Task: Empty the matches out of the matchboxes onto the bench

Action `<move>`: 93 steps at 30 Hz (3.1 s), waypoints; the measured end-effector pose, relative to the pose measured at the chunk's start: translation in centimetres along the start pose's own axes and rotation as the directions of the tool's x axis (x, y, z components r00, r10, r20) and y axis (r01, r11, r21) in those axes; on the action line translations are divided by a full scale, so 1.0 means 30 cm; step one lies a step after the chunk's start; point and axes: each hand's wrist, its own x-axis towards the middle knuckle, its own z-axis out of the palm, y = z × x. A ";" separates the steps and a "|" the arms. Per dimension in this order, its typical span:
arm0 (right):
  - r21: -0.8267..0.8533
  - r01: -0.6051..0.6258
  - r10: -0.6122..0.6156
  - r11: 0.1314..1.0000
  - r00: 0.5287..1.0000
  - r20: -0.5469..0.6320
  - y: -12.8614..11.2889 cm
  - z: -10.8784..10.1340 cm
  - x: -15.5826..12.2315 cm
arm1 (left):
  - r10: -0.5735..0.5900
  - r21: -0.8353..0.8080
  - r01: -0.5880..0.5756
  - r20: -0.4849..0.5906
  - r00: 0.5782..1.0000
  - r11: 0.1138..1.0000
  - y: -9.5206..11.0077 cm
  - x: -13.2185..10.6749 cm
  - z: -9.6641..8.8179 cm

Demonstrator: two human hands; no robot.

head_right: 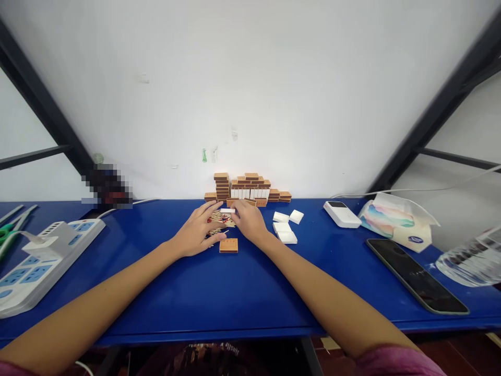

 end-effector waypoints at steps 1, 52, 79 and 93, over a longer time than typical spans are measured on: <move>-0.025 0.016 -0.015 1.000 1.000 0.015 -0.003 0.004 0.000 | -0.005 -0.002 0.005 -0.006 1.000 1.000 -0.001 0.000 0.000; -0.379 -0.073 0.208 0.923 0.921 0.329 0.172 -0.303 0.045 | -0.282 0.423 0.126 0.330 0.901 0.897 -0.232 0.608 -0.181; -0.339 -0.006 0.146 0.941 0.910 0.388 0.045 -0.262 0.041 | -0.486 0.288 0.394 0.585 0.650 0.873 -0.087 0.063 -0.413; -0.344 -0.036 0.183 0.938 0.896 0.405 0.064 -0.229 0.033 | -0.470 0.068 0.535 0.576 0.669 0.842 -0.285 0.012 -0.330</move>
